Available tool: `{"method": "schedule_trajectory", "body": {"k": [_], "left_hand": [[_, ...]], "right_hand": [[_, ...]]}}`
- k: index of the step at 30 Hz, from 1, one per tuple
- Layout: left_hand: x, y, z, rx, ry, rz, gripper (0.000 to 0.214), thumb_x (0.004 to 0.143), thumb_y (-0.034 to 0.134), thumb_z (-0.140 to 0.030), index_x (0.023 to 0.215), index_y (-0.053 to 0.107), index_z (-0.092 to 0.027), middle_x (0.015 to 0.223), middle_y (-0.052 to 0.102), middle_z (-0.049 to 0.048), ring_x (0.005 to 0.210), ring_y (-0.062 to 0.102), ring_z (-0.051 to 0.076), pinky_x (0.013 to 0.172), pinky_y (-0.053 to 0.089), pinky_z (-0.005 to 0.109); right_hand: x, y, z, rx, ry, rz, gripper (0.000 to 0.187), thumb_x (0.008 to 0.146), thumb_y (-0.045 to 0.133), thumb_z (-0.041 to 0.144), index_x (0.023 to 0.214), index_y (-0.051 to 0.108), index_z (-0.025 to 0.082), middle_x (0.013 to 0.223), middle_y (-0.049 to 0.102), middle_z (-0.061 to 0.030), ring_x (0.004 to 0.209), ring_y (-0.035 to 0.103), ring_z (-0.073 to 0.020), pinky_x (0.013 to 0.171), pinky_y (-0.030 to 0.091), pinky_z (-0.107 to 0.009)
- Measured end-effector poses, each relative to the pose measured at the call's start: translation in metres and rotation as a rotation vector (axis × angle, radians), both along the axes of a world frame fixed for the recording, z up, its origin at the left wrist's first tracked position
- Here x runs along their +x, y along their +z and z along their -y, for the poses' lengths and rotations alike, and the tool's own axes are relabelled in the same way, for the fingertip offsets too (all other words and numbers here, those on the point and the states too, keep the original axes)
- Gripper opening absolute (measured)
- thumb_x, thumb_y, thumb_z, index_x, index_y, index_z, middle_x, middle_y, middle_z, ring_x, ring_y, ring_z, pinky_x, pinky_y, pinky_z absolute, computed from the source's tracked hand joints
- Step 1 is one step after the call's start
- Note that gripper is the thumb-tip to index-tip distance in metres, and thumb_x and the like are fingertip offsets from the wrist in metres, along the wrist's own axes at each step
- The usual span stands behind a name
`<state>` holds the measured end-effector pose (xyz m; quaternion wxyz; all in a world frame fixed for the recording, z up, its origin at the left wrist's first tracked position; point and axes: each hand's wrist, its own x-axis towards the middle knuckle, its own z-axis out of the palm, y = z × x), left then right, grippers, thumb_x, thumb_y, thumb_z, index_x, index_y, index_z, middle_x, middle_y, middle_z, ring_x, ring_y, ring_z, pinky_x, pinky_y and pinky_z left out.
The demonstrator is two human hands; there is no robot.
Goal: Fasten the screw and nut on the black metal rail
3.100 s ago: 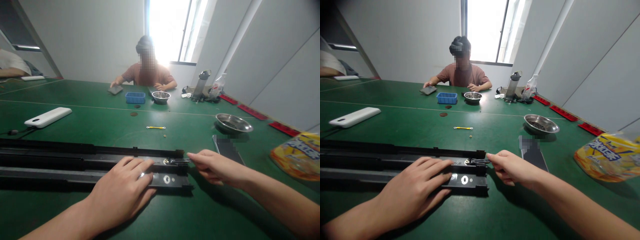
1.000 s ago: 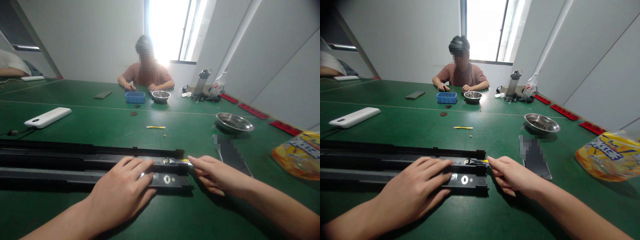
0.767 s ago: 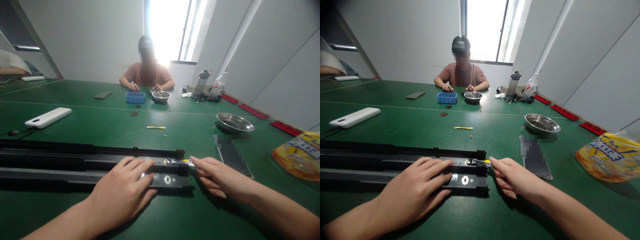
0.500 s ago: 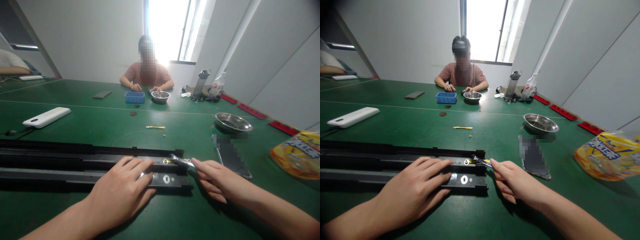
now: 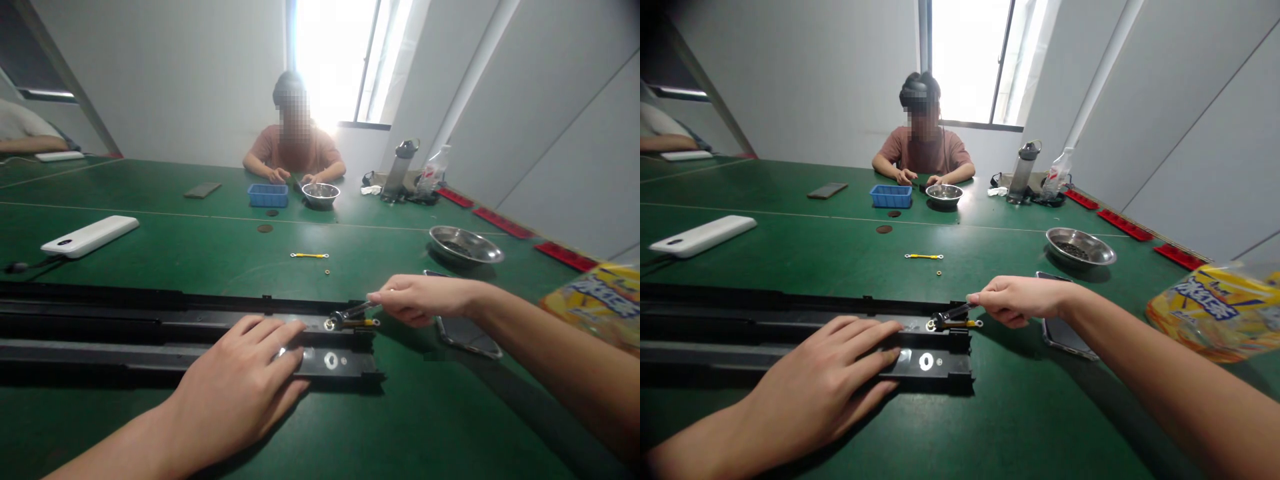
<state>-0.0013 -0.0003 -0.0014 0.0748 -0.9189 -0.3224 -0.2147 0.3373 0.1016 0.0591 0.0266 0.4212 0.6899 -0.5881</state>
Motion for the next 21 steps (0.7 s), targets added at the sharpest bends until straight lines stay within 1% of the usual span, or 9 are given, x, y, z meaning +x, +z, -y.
{"method": "schedule_trajectory", "body": {"k": [3,5,8,13,18,21], "left_hand": [[0.000,0.001,0.000,-0.001,-0.001,-0.009,0.024,0.106,0.057,-0.037,0.112,0.076,-0.024,0.138,0.072,0.0056,0.115,0.069,0.028,0.098,0.051,0.049],[0.000,0.002,0.001,0.001,-0.002,-0.008,0.025,0.106,0.057,-0.037,0.112,0.076,-0.024,0.137,0.072,0.0053,0.115,0.069,0.028,0.098,0.051,0.049],[0.000,0.002,0.001,0.005,0.001,-0.005,0.025,0.105,0.057,-0.038,0.112,0.076,-0.024,0.136,0.073,0.0049,0.115,0.069,0.028,0.098,0.051,0.049],[0.001,0.003,0.000,0.002,-0.007,-0.012,0.024,0.105,0.058,-0.038,0.114,0.076,-0.024,0.137,0.072,0.0057,0.115,0.069,0.027,0.098,0.051,0.048],[0.000,0.003,0.001,-0.011,0.000,-0.023,0.024,0.105,0.058,-0.038,0.113,0.076,-0.025,0.138,0.071,0.0052,0.116,0.069,0.028,0.099,0.051,0.049],[0.000,0.003,0.001,-0.007,0.002,-0.022,0.024,0.105,0.058,-0.038,0.113,0.076,-0.024,0.137,0.072,0.0053,0.115,0.069,0.028,0.099,0.051,0.050]], "right_hand": [[-0.007,0.006,-0.011,0.013,0.084,0.035,0.064,0.102,0.052,0.076,0.068,0.044,0.023,0.062,0.036,0.0070,0.053,0.029,-0.0104,0.049,0.027,-0.025],[-0.013,0.011,-0.014,0.039,0.114,0.051,0.064,0.102,0.051,0.076,0.068,0.044,0.023,0.061,0.035,0.0073,0.052,0.030,-0.0105,0.049,0.028,-0.025],[-0.024,0.020,-0.013,0.128,0.136,0.103,0.063,0.103,0.050,0.075,0.067,0.045,0.023,0.059,0.034,0.0073,0.050,0.032,-0.0104,0.048,0.029,-0.025],[-0.034,0.032,-0.015,0.296,0.175,0.217,0.063,0.102,0.052,0.074,0.068,0.054,0.021,0.059,0.040,0.0048,0.048,0.036,-0.0100,0.044,0.028,-0.025],[-0.033,0.034,-0.018,0.357,0.185,0.260,0.065,0.102,0.052,0.075,0.069,0.060,0.019,0.061,0.043,0.0028,0.049,0.037,-0.0106,0.044,0.027,-0.025],[-0.030,0.031,-0.013,0.360,0.157,0.249,0.066,0.100,0.051,0.078,0.072,0.063,0.019,0.062,0.045,0.0018,0.051,0.040,-0.0117,0.045,0.030,-0.026]]}}
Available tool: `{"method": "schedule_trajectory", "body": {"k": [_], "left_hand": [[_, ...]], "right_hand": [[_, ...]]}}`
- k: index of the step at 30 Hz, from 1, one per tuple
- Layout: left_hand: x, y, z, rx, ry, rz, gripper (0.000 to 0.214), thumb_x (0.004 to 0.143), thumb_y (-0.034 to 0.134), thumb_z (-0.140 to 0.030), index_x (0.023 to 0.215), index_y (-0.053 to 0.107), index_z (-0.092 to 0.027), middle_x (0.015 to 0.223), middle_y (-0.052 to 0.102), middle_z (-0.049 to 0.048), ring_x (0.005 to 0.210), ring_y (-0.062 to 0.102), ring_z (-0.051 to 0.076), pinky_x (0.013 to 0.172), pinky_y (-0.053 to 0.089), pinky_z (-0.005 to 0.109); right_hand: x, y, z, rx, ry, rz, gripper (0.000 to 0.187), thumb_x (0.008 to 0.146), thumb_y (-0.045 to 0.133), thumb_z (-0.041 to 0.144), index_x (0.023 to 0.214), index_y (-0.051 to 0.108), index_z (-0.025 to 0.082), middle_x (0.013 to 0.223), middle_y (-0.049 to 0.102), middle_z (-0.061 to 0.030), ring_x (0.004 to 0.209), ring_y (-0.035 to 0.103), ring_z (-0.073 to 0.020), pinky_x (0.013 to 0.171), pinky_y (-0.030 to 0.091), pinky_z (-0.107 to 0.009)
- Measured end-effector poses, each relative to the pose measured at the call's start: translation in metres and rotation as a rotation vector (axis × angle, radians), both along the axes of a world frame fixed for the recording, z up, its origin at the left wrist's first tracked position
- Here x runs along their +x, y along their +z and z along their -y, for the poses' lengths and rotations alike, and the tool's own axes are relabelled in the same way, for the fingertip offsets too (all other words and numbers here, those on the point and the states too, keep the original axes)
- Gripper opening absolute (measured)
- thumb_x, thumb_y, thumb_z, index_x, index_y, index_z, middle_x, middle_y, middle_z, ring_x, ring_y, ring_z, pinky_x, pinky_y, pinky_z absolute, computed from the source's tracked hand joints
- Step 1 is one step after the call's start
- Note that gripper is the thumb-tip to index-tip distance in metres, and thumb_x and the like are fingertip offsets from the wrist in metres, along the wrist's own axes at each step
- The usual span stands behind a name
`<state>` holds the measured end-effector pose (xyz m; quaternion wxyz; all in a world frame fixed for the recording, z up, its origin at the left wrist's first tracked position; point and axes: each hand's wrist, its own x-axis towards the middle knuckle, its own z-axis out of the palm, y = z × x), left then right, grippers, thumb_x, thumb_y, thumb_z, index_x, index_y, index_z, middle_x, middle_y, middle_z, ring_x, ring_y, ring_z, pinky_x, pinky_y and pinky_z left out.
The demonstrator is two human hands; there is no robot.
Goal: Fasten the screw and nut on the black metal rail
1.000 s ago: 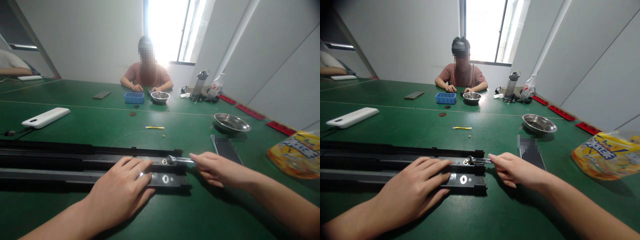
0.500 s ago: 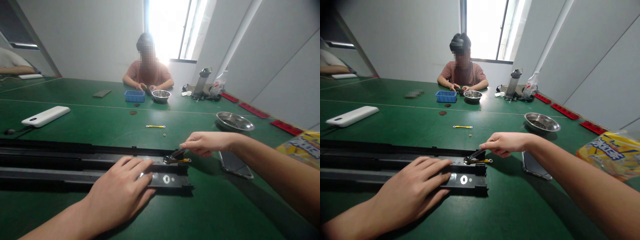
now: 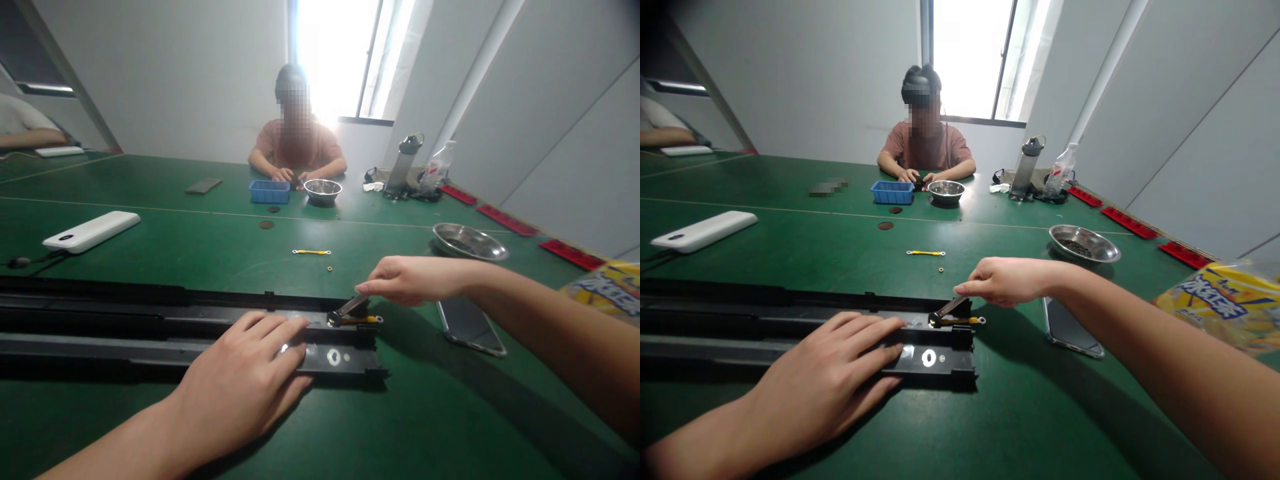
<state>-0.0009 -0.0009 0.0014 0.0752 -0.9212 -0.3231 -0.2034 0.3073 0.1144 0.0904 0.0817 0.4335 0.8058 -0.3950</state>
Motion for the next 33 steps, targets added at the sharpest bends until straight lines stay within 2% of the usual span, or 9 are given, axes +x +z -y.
{"method": "schedule_trajectory", "body": {"k": [5,10,13,16,20,24,29,31,33], "left_hand": [[0.002,-0.001,-0.001,0.011,0.000,0.002,0.024,0.104,0.060,-0.039,0.113,0.076,-0.024,0.137,0.072,0.0059,0.114,0.070,0.029,0.099,0.052,0.050],[0.002,-0.002,-0.001,0.003,0.000,0.010,0.023,0.104,0.060,-0.040,0.111,0.076,-0.024,0.138,0.071,0.0057,0.114,0.069,0.028,0.099,0.051,0.050],[0.000,-0.002,-0.001,-0.004,0.002,0.009,0.024,0.104,0.059,-0.040,0.110,0.075,-0.024,0.138,0.071,0.0059,0.115,0.069,0.028,0.100,0.051,0.050],[-0.001,-0.003,-0.001,-0.005,-0.001,0.008,0.023,0.104,0.059,-0.039,0.108,0.075,-0.024,0.138,0.071,0.0053,0.116,0.069,0.028,0.100,0.051,0.050],[-0.001,-0.002,-0.002,0.014,-0.008,0.019,0.023,0.104,0.059,-0.038,0.112,0.076,-0.024,0.138,0.072,0.0057,0.115,0.070,0.028,0.100,0.052,0.050],[-0.002,-0.001,-0.002,0.017,-0.018,0.027,0.024,0.104,0.059,-0.037,0.115,0.076,-0.024,0.136,0.073,0.0054,0.114,0.070,0.028,0.099,0.052,0.050],[-0.002,-0.003,-0.002,0.002,-0.006,0.019,0.023,0.105,0.059,-0.038,0.112,0.076,-0.024,0.139,0.071,0.0054,0.117,0.070,0.029,0.100,0.052,0.051],[-0.002,-0.004,-0.002,-0.006,-0.004,0.010,0.024,0.105,0.059,-0.039,0.111,0.076,-0.025,0.139,0.071,0.0054,0.117,0.069,0.029,0.100,0.051,0.051],[-0.003,-0.004,-0.001,-0.003,-0.005,0.010,0.024,0.105,0.058,-0.040,0.111,0.076,-0.025,0.139,0.071,0.0054,0.117,0.069,0.029,0.100,0.051,0.051]], "right_hand": [[0.008,-0.013,0.026,-0.159,-0.218,-0.078,0.068,0.095,0.052,0.084,0.066,0.050,0.022,0.056,0.044,0.0037,0.047,0.037,-0.0111,0.044,0.029,-0.025],[0.013,-0.044,0.063,-0.382,-0.526,-0.350,0.072,0.085,0.065,0.088,0.066,0.037,0.024,0.057,0.031,0.0099,0.047,0.030,-0.0078,0.042,0.026,-0.021],[0.012,-0.062,0.081,-0.503,-0.621,-0.489,0.069,0.086,0.067,0.085,0.069,0.037,0.025,0.054,0.029,0.0124,0.044,0.023,-0.0061,0.039,0.022,-0.020],[0.006,-0.071,0.092,-0.501,-0.688,-0.584,0.068,0.087,0.068,0.083,0.070,0.038,0.025,0.050,0.031,0.0133,0.041,0.020,-0.0053,0.036,0.020,-0.019],[-0.004,-0.072,0.101,-0.444,-0.791,-0.648,0.071,0.080,0.071,0.087,0.068,0.038,0.026,0.047,0.031,0.0134,0.039,0.021,-0.0050,0.035,0.021,-0.019],[-0.007,-0.073,0.109,-0.429,-0.818,-0.649,0.073,0.077,0.071,0.090,0.066,0.037,0.026,0.046,0.030,0.0134,0.038,0.022,-0.0052,0.035,0.022,-0.020],[0.004,-0.071,0.111,-0.335,-0.784,-0.583,0.073,0.081,0.063,0.093,0.067,0.038,0.026,0.049,0.031,0.0123,0.040,0.025,-0.0066,0.038,0.027,-0.021],[0.012,-0.063,0.103,-0.286,-0.699,-0.530,0.070,0.087,0.060,0.089,0.068,0.040,0.025,0.053,0.033,0.0110,0.043,0.030,-0.0078,0.041,0.030,-0.022],[0.020,-0.051,0.091,-0.202,-0.556,-0.448,0.067,0.094,0.056,0.084,0.068,0.042,0.024,0.055,0.037,0.0085,0.046,0.037,-0.0097,0.045,0.034,-0.024]]}}
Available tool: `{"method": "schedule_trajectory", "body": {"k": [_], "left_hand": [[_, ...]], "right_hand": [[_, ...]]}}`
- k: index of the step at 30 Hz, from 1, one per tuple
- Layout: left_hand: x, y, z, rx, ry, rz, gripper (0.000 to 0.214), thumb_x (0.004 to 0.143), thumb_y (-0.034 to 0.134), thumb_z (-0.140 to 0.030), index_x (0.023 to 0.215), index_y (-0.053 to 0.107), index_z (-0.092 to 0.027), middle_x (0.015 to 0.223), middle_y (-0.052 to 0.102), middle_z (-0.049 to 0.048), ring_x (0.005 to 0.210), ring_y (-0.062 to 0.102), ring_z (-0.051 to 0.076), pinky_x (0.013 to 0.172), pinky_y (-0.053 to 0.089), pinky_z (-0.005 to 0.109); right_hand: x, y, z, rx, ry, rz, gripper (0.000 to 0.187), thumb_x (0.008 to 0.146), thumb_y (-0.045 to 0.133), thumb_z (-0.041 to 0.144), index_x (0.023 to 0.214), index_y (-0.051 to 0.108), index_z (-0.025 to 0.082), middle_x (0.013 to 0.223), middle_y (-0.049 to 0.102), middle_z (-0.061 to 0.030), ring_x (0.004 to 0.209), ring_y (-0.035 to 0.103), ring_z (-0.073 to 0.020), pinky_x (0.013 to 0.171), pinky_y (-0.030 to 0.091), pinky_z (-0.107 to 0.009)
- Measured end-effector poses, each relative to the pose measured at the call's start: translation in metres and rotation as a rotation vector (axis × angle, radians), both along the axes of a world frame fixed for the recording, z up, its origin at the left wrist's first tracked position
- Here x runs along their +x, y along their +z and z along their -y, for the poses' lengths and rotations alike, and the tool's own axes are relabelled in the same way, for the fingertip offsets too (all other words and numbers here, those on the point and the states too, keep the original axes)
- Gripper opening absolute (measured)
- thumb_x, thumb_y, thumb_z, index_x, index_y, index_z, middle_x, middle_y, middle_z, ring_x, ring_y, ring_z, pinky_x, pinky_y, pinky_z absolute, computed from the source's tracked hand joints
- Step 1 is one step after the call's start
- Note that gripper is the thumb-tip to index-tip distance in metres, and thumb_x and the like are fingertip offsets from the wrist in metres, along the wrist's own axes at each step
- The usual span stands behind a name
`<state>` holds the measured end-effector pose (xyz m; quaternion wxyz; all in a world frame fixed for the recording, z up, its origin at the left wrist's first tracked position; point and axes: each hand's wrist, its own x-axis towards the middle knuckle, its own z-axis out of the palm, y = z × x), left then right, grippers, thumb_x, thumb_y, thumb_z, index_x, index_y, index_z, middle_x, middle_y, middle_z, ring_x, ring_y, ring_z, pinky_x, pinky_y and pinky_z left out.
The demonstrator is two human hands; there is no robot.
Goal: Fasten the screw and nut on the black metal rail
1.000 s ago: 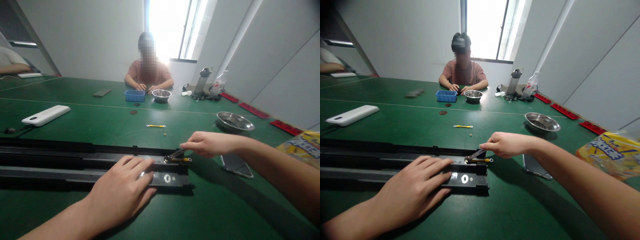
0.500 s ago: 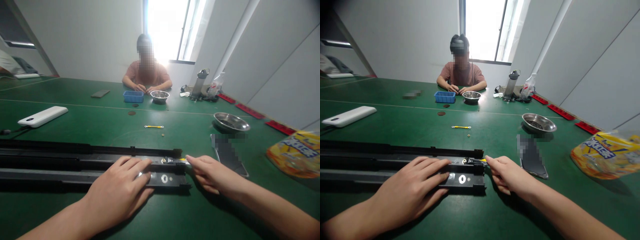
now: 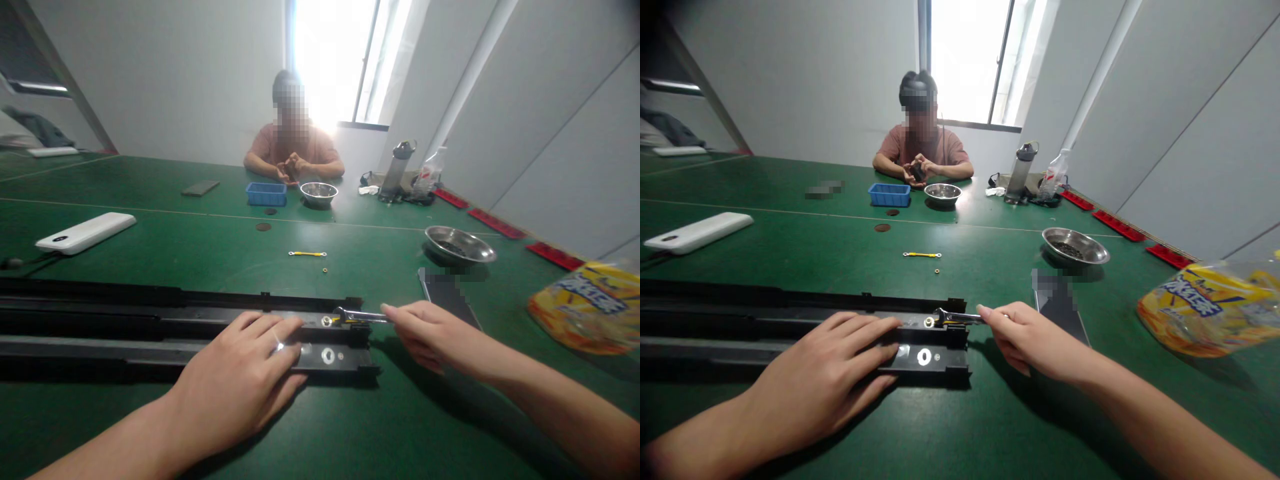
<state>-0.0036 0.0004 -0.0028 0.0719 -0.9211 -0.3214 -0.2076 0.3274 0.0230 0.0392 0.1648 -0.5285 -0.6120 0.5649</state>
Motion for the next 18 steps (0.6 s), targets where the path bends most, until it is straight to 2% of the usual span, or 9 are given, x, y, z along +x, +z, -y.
{"method": "schedule_trajectory", "body": {"k": [2,4,7,10,13,18], "left_hand": [[0.000,0.000,0.000,0.009,-0.001,0.006,0.024,0.105,0.058,-0.040,0.112,0.076,-0.025,0.139,0.071,0.0054,0.117,0.069,0.029,0.100,0.052,0.051],[0.000,0.000,0.000,0.017,-0.001,0.012,0.025,0.105,0.057,-0.039,0.113,0.076,-0.025,0.139,0.071,0.0055,0.116,0.070,0.028,0.100,0.052,0.051],[0.000,0.001,0.000,0.014,0.002,0.007,0.025,0.105,0.057,-0.039,0.114,0.076,-0.025,0.138,0.072,0.0050,0.116,0.070,0.028,0.100,0.051,0.050],[0.000,0.003,0.001,0.008,-0.001,-0.001,0.025,0.106,0.056,-0.039,0.114,0.076,-0.025,0.138,0.071,0.0045,0.116,0.070,0.028,0.099,0.051,0.050],[0.000,0.003,0.001,0.004,-0.001,-0.005,0.025,0.106,0.056,-0.039,0.114,0.076,-0.025,0.139,0.071,0.0046,0.116,0.069,0.028,0.099,0.051,0.050],[0.002,0.000,0.000,-0.002,0.005,-0.006,0.025,0.106,0.057,-0.041,0.113,0.075,-0.025,0.140,0.070,0.0050,0.118,0.068,0.028,0.100,0.050,0.051]], "right_hand": [[0.004,0.015,-0.015,0.109,0.133,0.127,0.069,0.100,0.048,0.081,0.063,0.045,0.022,0.055,0.043,0.0052,0.048,0.044,-0.0117,0.052,0.040,-0.027],[0.004,0.031,-0.031,0.169,0.248,0.227,0.066,0.103,0.047,0.077,0.067,0.051,0.021,0.058,0.050,0.0036,0.051,0.046,-0.0129,0.060,0.045,-0.029],[-0.004,0.048,-0.053,0.203,0.401,0.342,0.064,0.103,0.047,0.077,0.074,0.057,0.021,0.062,0.052,0.0027,0.054,0.048,-0.0143,0.057,0.042,-0.029],[-0.014,0.058,-0.068,0.188,0.513,0.397,0.064,0.104,0.046,0.075,0.075,0.058,0.020,0.060,0.050,0.0032,0.053,0.046,-0.0135,0.055,0.039,-0.028],[-0.022,0.062,-0.075,0.175,0.545,0.445,0.063,0.105,0.046,0.072,0.075,0.060,0.019,0.057,0.047,0.0041,0.050,0.043,-0.0123,0.054,0.037,-0.027],[-0.022,0.058,-0.072,0.148,0.475,0.486,0.067,0.104,0.043,0.077,0.069,0.054,0.020,0.055,0.048,0.0029,0.048,0.043,-0.0121,0.052,0.038,-0.028]]}}
